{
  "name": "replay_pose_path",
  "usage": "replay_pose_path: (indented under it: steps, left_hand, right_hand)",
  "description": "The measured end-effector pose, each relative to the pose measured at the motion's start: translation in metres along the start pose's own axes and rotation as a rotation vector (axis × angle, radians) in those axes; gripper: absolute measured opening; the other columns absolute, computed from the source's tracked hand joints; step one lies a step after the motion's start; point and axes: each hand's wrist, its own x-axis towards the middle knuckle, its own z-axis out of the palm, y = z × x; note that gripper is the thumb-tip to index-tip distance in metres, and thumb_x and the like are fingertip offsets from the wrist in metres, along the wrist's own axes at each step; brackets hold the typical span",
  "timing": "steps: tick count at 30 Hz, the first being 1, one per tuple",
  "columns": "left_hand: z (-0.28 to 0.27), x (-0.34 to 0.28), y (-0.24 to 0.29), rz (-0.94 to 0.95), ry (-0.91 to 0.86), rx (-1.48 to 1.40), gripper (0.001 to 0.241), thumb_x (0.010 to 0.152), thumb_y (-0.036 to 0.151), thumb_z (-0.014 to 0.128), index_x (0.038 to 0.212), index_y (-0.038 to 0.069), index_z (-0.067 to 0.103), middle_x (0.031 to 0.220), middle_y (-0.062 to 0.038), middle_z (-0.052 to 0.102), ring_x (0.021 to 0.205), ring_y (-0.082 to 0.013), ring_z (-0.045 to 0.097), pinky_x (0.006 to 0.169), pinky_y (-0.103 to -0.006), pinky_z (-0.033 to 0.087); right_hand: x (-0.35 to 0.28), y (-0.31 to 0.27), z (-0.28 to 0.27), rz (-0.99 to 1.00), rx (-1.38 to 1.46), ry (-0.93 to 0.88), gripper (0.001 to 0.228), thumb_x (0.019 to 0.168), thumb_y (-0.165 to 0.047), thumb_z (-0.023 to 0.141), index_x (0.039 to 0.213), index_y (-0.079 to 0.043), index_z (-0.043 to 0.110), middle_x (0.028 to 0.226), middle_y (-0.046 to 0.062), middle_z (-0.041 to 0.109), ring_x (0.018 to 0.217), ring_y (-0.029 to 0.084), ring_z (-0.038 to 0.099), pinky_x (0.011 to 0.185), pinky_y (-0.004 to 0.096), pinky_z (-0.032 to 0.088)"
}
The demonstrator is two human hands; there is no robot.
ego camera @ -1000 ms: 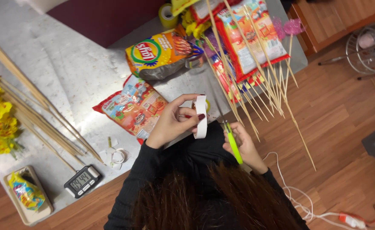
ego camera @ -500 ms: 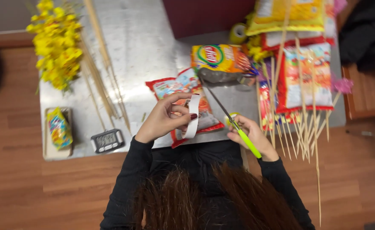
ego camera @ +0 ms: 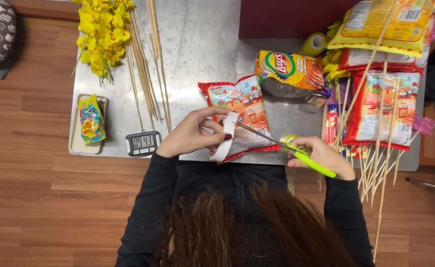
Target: The person secures a yellow snack packet to a wooden stick using clear tape. They then cut a piece of white tape with scissors and apply it to a red snack packet. Finally, they arrange the snack packets on sticks into a bouquet structure.
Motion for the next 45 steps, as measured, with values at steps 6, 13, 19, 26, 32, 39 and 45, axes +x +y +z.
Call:
replay_pose_path:
  steps: [6, 13, 19, 26, 32, 39, 45]
  left_hand:
    - [-0.011, 0.004, -0.004, 0.012, -0.056, 0.045, 0.052, 0.078, 0.002, 0.068, 0.128, 0.0, 0.052, 0.08, -0.017, 0.069, 0.057, -0.019, 0.069, 0.052, -0.0283, 0.062]
    - [-0.015, 0.009, 0.001, 0.012, -0.065, 0.026, 0.051, 0.079, 0.004, 0.068, 0.127, 0.0, 0.053, 0.079, -0.018, 0.069, 0.055, -0.0177, 0.067, 0.05, -0.0274, 0.061]
    - [-0.021, 0.018, 0.0, 0.011, -0.074, 0.037, 0.052, 0.079, 0.002, 0.067, 0.128, -0.002, 0.051, 0.079, -0.018, 0.069, 0.056, -0.0172, 0.067, 0.051, -0.0273, 0.06]
    - [-0.023, 0.024, -0.003, 0.007, -0.065, 0.03, 0.052, 0.078, 0.0, 0.067, 0.128, -0.002, 0.051, 0.079, -0.018, 0.069, 0.054, -0.0167, 0.066, 0.051, -0.0267, 0.06]
    - [-0.022, 0.021, 0.0, -0.025, -0.056, 0.03, 0.054, 0.077, 0.0, 0.067, 0.128, -0.003, 0.05, 0.08, -0.019, 0.069, 0.055, -0.0174, 0.067, 0.052, -0.0272, 0.06]
    - [-0.013, 0.015, 0.014, -0.049, -0.04, 0.005, 0.057, 0.078, 0.002, 0.067, 0.131, -0.002, 0.048, 0.082, -0.018, 0.069, 0.057, -0.0181, 0.068, 0.054, -0.0283, 0.062]
    - [-0.013, 0.018, -0.004, -0.062, -0.015, -0.059, 0.056, 0.078, 0.005, 0.069, 0.131, 0.0, 0.049, 0.084, -0.018, 0.069, 0.063, -0.0192, 0.069, 0.056, -0.0277, 0.062]
  right_hand:
    - [0.008, -0.006, -0.004, 0.023, -0.041, -0.046, 0.026, 0.062, -0.016, 0.091, 0.071, -0.004, 0.069, 0.058, -0.002, 0.058, 0.056, 0.01, 0.05, 0.057, 0.024, 0.039]
    - [0.016, -0.016, -0.009, 0.059, -0.06, -0.071, 0.025, 0.064, -0.018, 0.089, 0.072, -0.002, 0.072, 0.052, 0.003, 0.061, 0.049, 0.014, 0.05, 0.053, 0.027, 0.04]
    - [0.02, -0.017, -0.015, 0.06, -0.075, -0.076, 0.023, 0.065, -0.017, 0.088, 0.072, -0.002, 0.073, 0.049, 0.002, 0.058, 0.048, 0.011, 0.048, 0.051, 0.024, 0.039]
    - [0.022, -0.02, -0.018, 0.053, -0.079, -0.076, 0.021, 0.067, -0.017, 0.087, 0.07, -0.003, 0.071, 0.049, 0.0, 0.057, 0.048, 0.01, 0.046, 0.05, 0.023, 0.037]
    - [0.022, -0.005, -0.022, 0.054, -0.093, -0.06, 0.02, 0.067, -0.016, 0.087, 0.071, -0.003, 0.072, 0.05, 0.0, 0.058, 0.049, 0.011, 0.047, 0.051, 0.024, 0.037]
    - [0.024, 0.022, -0.027, 0.035, -0.096, -0.051, 0.033, 0.058, -0.02, 0.093, 0.076, -0.003, 0.07, 0.055, 0.003, 0.062, 0.052, 0.014, 0.05, 0.054, 0.027, 0.039]
    - [0.023, 0.034, -0.034, 0.039, -0.099, -0.17, 0.059, 0.044, -0.013, 0.101, 0.09, -0.005, 0.065, 0.075, 0.004, 0.064, 0.072, 0.02, 0.054, 0.07, 0.032, 0.044]
